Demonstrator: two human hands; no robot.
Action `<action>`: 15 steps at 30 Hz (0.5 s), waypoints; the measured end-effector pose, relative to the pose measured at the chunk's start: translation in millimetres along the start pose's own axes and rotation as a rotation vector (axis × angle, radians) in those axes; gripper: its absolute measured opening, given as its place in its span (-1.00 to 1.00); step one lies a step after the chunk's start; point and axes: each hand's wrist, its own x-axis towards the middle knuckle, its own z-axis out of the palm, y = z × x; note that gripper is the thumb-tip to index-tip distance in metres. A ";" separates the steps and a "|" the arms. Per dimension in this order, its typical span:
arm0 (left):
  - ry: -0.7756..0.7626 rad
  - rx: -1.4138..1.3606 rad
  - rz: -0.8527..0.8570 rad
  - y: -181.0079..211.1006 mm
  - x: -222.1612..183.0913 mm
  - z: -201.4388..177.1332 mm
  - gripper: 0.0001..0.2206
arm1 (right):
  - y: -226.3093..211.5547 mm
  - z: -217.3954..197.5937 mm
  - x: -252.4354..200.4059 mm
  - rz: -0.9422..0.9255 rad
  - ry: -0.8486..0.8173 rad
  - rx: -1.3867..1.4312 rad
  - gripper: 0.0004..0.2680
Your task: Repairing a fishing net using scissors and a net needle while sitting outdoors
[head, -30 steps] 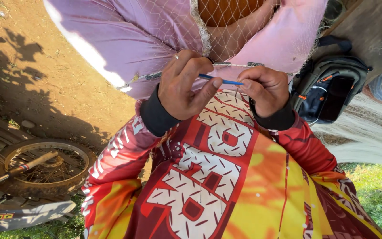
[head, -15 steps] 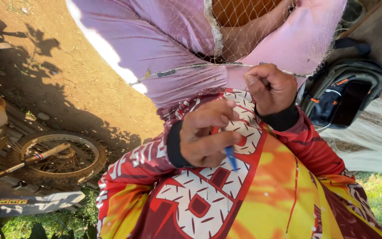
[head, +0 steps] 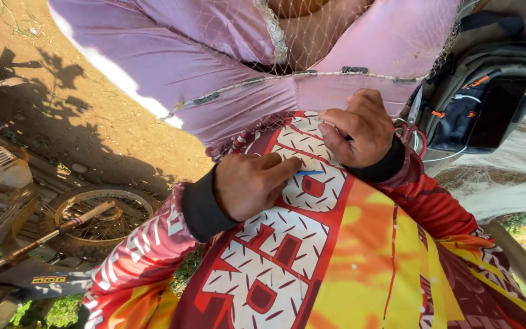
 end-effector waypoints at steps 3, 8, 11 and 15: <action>-0.108 0.084 0.087 6.9 12.0 -7.4 -0.75 | -2.9 -4.3 -4.5 -0.004 -0.007 0.005 -0.89; -0.173 0.098 0.085 14.8 25.7 -8.5 -0.74 | -3.1 -9.0 -10.1 -0.019 0.053 0.030 -0.92; -0.218 0.075 0.096 17.8 31.4 -10.0 -0.75 | -6.5 -7.2 -17.9 0.017 0.096 0.060 -0.93; -0.254 0.061 0.092 21.2 33.6 -10.7 -0.76 | -9.5 -4.1 -23.8 0.059 0.118 0.097 -0.92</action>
